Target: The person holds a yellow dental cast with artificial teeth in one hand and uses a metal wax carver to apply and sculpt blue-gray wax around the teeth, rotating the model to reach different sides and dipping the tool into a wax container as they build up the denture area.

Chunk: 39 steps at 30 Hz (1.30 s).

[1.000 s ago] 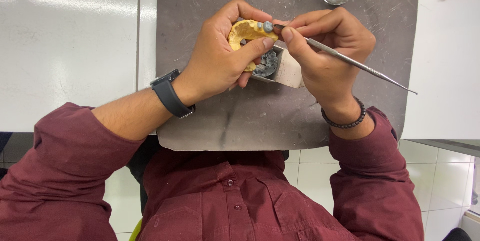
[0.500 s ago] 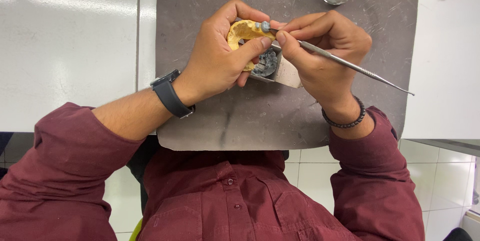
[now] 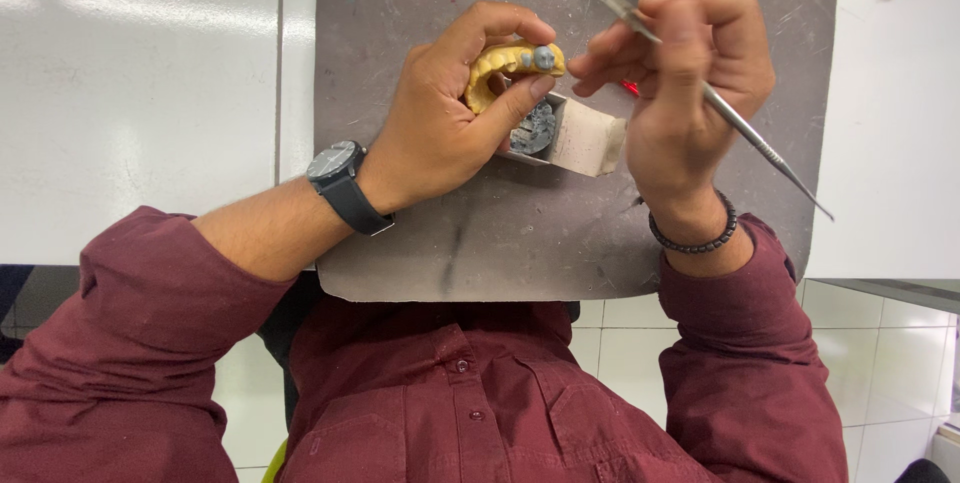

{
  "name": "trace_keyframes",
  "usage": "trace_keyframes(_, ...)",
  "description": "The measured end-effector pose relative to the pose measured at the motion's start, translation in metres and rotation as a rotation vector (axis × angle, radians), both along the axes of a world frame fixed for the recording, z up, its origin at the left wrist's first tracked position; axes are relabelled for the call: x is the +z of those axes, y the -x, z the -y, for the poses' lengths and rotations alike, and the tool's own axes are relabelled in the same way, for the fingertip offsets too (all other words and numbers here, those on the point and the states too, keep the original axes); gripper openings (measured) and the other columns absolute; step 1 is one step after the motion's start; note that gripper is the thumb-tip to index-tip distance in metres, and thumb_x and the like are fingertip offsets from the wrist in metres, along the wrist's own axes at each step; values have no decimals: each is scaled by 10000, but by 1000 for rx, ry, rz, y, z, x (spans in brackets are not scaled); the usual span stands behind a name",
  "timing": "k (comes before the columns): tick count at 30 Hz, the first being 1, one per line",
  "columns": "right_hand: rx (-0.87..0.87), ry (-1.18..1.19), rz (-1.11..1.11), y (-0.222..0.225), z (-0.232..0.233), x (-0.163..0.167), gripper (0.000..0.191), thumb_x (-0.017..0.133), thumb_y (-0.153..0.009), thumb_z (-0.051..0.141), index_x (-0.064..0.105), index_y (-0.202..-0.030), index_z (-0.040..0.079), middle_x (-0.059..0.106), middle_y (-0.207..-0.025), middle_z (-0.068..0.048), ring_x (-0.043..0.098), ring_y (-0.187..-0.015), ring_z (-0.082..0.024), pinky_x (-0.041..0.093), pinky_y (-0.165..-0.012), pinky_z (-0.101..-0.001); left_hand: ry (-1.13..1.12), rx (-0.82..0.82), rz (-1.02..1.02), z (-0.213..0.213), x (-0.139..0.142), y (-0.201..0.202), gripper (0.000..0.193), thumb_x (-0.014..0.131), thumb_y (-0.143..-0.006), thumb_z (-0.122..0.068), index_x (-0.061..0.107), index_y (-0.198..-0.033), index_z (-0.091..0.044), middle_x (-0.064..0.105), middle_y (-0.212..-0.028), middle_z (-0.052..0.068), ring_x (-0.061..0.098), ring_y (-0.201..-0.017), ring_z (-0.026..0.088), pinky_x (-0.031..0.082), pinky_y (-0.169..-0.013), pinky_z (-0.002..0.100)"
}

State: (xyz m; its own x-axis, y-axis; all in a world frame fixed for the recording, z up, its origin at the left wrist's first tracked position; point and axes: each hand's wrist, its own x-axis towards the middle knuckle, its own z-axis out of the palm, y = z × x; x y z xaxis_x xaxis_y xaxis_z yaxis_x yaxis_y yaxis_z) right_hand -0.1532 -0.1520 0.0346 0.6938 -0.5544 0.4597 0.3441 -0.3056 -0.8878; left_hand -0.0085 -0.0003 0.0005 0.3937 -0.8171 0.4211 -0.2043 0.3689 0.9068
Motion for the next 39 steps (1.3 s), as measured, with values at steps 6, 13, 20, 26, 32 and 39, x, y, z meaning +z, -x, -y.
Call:
trace_keyframes(6,-46,797,59,-6,-6,15,441,367,-1211,366,622,-1102,23,763,-995,-169,761,-1023,-360,630,-900,-429,-37,19,-51,1,0,3,259,691,-1127,-109,542,-1336,-73,715,-1030,36,649,-647,39,529,-588,221)
trace_keyframes(13,-203,1124,-42,0,-3,24,395,424,-1178,297,694,-1047,41,791,-1003,-82,628,-964,-281,527,-835,-406,4,-6,-34,1,-1,2,271,686,-1134,-99,528,-1353,-77,729,-1050,47,653,-667,43,538,-552,196)
trace_keyframes(20,-199,1125,-13,-1,2,19,428,419,-1187,322,706,-1046,38,765,-910,-107,626,-893,-292,532,-755,-407,20,-14,-31,-1,-2,0,266,699,-1142,-79,517,-1336,-82,733,-1052,39,671,-723,46,567,-601,199)
trace_keyframes(26,-64,414,121,-3,1,4,644,313,-1156,530,739,-1131,48,646,-958,-27,648,-755,-121,530,-680,-234,52,-34,43,-2,1,-1,310,706,-1131,-77,545,-1394,-98,730,-1137,29,728,-896,62,647,-740,207)
trace_keyframes(32,-53,256,12,2,7,-1,201,599,-1140,160,648,-1107,-32,690,-1042,-121,720,-788,-179,630,-686,-259,-12,-47,-25,-4,3,0,291,687,-1158,-122,581,-1429,-108,738,-1066,13,727,-844,44,649,-716,202)
trace_keyframes(39,-36,339,-35,1,5,-1,120,717,-1091,-103,672,-1181,-37,680,-1134,-147,746,-972,-190,659,-847,-261,-121,-122,-332,-1,7,1,353,661,-1112,-171,577,-1445,-88,694,-1001,9,671,-740,45,606,-610,216)
